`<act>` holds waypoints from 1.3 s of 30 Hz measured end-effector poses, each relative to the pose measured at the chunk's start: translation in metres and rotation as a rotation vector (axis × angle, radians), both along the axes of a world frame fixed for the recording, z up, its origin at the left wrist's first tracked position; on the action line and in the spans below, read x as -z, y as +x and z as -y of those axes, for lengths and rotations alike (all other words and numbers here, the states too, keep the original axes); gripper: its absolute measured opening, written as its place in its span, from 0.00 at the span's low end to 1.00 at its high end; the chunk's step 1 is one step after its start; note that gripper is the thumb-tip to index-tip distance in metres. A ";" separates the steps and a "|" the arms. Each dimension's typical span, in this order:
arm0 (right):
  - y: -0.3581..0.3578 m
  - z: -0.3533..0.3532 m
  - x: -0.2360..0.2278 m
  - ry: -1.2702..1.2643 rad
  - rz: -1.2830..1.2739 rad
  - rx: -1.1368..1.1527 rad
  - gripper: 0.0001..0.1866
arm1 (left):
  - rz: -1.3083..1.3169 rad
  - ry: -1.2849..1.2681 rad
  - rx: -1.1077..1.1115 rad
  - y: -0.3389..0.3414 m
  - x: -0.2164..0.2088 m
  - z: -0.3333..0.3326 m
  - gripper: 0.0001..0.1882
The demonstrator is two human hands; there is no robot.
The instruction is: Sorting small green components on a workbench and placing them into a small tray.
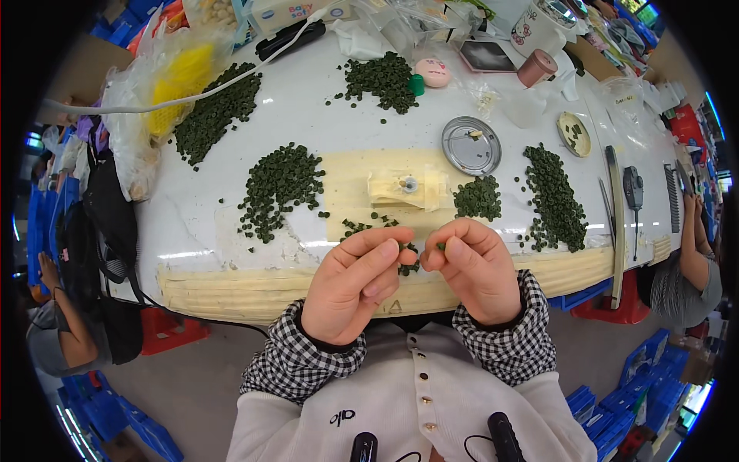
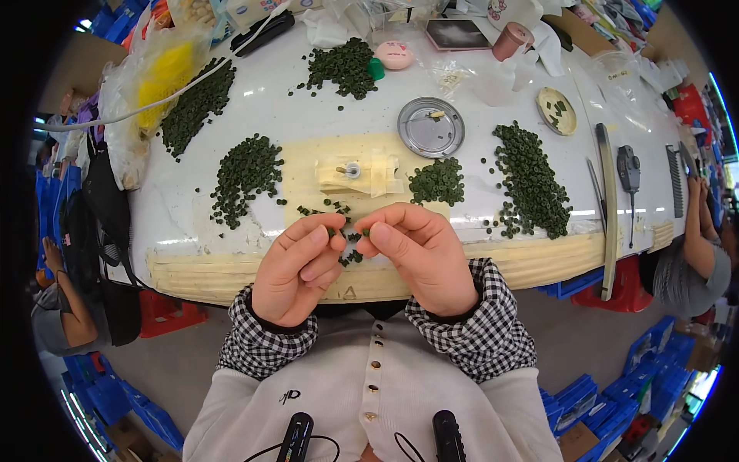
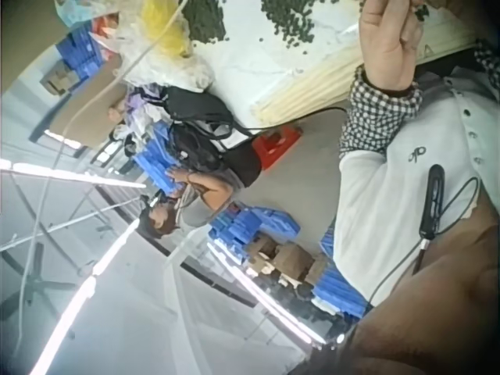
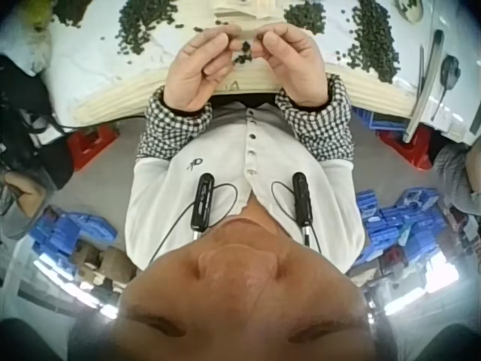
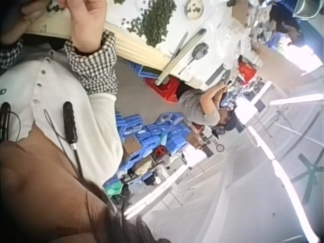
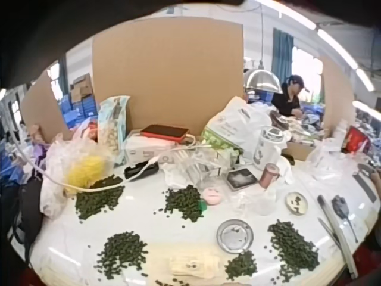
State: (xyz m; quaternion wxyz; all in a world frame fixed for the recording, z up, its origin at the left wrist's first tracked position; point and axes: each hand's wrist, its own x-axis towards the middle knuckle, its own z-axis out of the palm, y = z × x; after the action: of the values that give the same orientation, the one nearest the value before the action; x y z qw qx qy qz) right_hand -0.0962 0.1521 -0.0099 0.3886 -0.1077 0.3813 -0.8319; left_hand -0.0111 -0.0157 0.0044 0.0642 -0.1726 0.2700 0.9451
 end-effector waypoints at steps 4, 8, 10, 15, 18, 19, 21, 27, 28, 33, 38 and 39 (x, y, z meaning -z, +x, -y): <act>0.004 0.006 -0.001 0.019 -0.034 0.015 0.09 | -0.024 0.013 0.003 0.003 0.004 0.004 0.13; 0.010 0.011 -0.010 0.150 -0.260 0.121 0.08 | -0.070 0.033 -0.003 0.006 0.011 0.002 0.12; 0.010 0.010 -0.010 0.233 -0.476 0.182 0.07 | -0.061 0.028 0.013 0.004 0.009 0.000 0.12; 0.009 0.005 -0.013 0.414 -0.852 0.303 0.09 | -0.056 -0.054 0.028 0.002 0.006 -0.009 0.11; 0.008 0.002 -0.017 0.445 -0.914 0.320 0.10 | -0.046 -0.077 0.044 0.000 0.005 -0.012 0.11; 0.008 0.000 -0.017 0.450 -0.927 0.326 0.11 | -0.040 -0.079 0.048 -0.001 0.004 -0.012 0.11; 0.008 -0.002 -0.014 0.459 -0.954 0.331 0.12 | -0.004 -0.074 0.061 -0.002 0.002 -0.014 0.09; 0.009 -0.003 -0.010 0.417 -0.833 0.333 0.12 | 0.041 -0.042 0.092 -0.004 0.001 -0.016 0.09; 0.009 -0.003 -0.009 0.411 -0.821 0.338 0.12 | 0.057 -0.046 0.097 -0.005 0.000 -0.016 0.09; 0.008 -0.002 -0.004 0.405 -0.826 0.346 0.12 | 0.051 -0.014 0.082 -0.004 0.006 -0.016 0.09; 0.007 -0.002 -0.008 0.518 -1.064 0.403 0.12 | 0.102 -0.086 0.076 -0.006 0.000 -0.018 0.09; 0.006 -0.002 -0.008 0.555 -1.162 0.423 0.12 | 0.102 -0.093 0.072 -0.007 -0.001 -0.019 0.09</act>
State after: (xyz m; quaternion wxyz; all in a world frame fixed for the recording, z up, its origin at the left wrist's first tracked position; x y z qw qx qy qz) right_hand -0.0899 0.1539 -0.0015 -0.0373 -0.3568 0.7407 -0.5681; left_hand -0.0176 0.0036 0.0050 0.1038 -0.2135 0.3161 0.9185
